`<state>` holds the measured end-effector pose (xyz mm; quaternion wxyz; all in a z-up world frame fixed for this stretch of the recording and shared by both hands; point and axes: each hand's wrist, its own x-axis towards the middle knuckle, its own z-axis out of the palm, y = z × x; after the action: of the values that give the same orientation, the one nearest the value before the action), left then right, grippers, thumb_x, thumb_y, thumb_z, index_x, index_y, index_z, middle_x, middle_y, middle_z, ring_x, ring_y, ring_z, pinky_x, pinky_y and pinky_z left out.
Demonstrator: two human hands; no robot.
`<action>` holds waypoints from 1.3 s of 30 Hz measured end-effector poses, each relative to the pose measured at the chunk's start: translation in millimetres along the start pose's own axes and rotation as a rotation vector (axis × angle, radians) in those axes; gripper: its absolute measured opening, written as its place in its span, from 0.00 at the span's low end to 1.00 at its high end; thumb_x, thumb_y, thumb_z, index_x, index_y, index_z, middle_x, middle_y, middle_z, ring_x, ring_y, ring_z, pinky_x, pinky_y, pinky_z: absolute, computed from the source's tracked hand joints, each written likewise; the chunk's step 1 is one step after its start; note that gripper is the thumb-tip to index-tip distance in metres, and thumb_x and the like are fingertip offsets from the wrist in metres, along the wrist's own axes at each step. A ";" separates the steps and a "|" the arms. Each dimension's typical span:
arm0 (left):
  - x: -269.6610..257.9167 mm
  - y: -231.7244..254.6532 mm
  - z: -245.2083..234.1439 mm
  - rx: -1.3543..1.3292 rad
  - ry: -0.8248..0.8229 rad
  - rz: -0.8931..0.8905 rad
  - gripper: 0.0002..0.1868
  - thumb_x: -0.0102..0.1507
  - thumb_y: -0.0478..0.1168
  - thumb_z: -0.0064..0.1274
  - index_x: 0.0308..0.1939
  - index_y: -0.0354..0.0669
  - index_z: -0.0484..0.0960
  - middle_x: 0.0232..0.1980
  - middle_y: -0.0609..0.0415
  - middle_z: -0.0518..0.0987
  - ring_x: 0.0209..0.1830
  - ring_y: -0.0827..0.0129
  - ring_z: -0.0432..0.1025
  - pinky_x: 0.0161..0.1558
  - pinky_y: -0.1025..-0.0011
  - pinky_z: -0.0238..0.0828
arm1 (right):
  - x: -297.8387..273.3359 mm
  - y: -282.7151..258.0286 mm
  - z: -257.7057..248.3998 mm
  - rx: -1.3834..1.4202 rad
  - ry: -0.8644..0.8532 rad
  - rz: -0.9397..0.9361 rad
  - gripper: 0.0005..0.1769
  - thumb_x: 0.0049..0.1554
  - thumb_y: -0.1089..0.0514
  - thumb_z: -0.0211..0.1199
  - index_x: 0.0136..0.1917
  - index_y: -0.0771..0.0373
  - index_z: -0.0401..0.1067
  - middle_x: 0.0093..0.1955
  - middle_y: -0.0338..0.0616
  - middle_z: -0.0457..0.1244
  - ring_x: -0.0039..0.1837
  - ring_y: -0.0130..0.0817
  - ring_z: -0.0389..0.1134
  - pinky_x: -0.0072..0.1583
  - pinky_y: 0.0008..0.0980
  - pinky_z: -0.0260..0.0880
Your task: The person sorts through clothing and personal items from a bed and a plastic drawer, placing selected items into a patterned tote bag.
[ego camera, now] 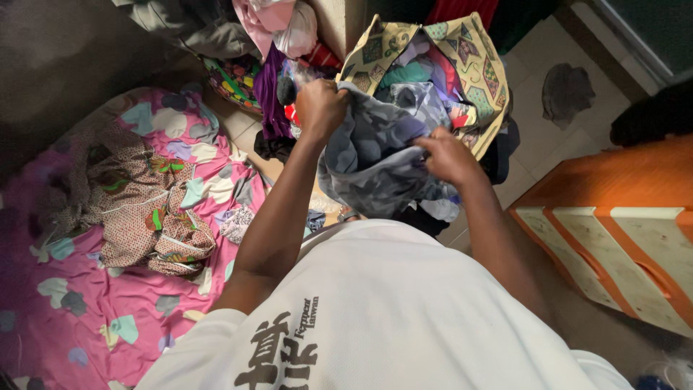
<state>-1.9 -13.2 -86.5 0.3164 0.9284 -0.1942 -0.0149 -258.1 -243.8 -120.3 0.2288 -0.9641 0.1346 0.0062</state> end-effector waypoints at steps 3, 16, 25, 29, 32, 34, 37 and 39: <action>-8.3 6.3 -4.0 -0.039 0.028 -0.034 0.15 0.58 0.51 0.68 0.34 0.43 0.94 0.35 0.37 0.86 0.36 0.38 0.82 0.43 0.46 0.80 | -5.5 -16.5 -5.9 0.076 -0.123 -0.220 0.42 0.36 0.57 0.79 0.67 0.55 0.85 0.71 0.69 0.62 0.71 0.66 0.67 0.65 0.57 0.72; -102.4 -10.6 30.4 -0.035 0.039 -0.115 0.25 0.61 0.45 0.71 0.57 0.39 0.81 0.49 0.33 0.86 0.53 0.34 0.81 0.56 0.44 0.77 | -87.0 6.2 -84.7 -0.025 0.235 -0.170 0.14 0.57 0.51 0.75 0.51 0.63 0.85 0.47 0.54 0.72 0.50 0.54 0.75 0.54 0.53 0.76; -253.4 -52.6 90.3 0.108 -0.120 -0.013 0.32 0.62 0.33 0.60 0.72 0.53 0.82 0.61 0.29 0.79 0.58 0.30 0.79 0.58 0.43 0.78 | -189.9 34.5 -22.7 0.310 0.359 -0.002 0.33 0.52 0.60 0.80 0.69 0.59 0.73 0.50 0.57 0.73 0.52 0.57 0.77 0.53 0.50 0.77; -327.4 -113.4 97.9 0.423 -0.548 0.005 0.14 0.71 0.42 0.55 0.55 0.48 0.93 0.53 0.35 0.89 0.54 0.40 0.85 0.55 0.47 0.82 | -252.9 54.7 88.6 0.268 0.031 -0.201 0.31 0.47 0.54 0.85 0.63 0.58 0.80 0.55 0.61 0.74 0.57 0.62 0.77 0.58 0.56 0.77; -370.7 -134.9 92.6 0.726 -1.023 0.111 0.12 0.61 0.46 0.67 0.45 0.47 0.95 0.51 0.42 0.91 0.53 0.47 0.86 0.54 0.52 0.84 | -297.5 37.9 143.3 0.219 -0.530 -0.095 0.30 0.54 0.57 0.80 0.69 0.56 0.81 0.61 0.58 0.75 0.63 0.56 0.77 0.62 0.52 0.76; -396.0 -147.8 76.1 0.701 -1.068 -0.082 0.10 0.62 0.44 0.66 0.44 0.47 0.95 0.52 0.44 0.93 0.53 0.49 0.88 0.54 0.52 0.85 | -318.6 28.6 160.7 0.273 -0.556 -0.187 0.28 0.57 0.55 0.81 0.69 0.58 0.81 0.62 0.58 0.74 0.63 0.56 0.75 0.61 0.52 0.75; -394.9 -159.0 51.9 0.662 -1.119 -0.348 0.08 0.64 0.41 0.63 0.43 0.46 0.95 0.52 0.46 0.95 0.53 0.52 0.90 0.54 0.52 0.86 | -312.0 29.2 155.0 0.854 -0.419 0.003 0.29 0.52 0.59 0.77 0.67 0.63 0.79 0.60 0.50 0.77 0.61 0.45 0.79 0.59 0.47 0.78; -363.1 -162.7 34.1 0.573 -0.684 -0.340 0.12 0.62 0.40 0.67 0.49 0.44 0.93 0.53 0.41 0.91 0.53 0.46 0.87 0.52 0.52 0.87 | -277.3 34.6 136.8 0.560 -0.358 0.325 0.30 0.55 0.61 0.69 0.72 0.57 0.79 0.49 0.61 0.74 0.48 0.55 0.76 0.52 0.53 0.75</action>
<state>-285.5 219.2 -244.9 -0.0411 0.9387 -0.1288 -0.3171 -527.7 -141.7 -237.6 0.4999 -0.8136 0.2404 0.1740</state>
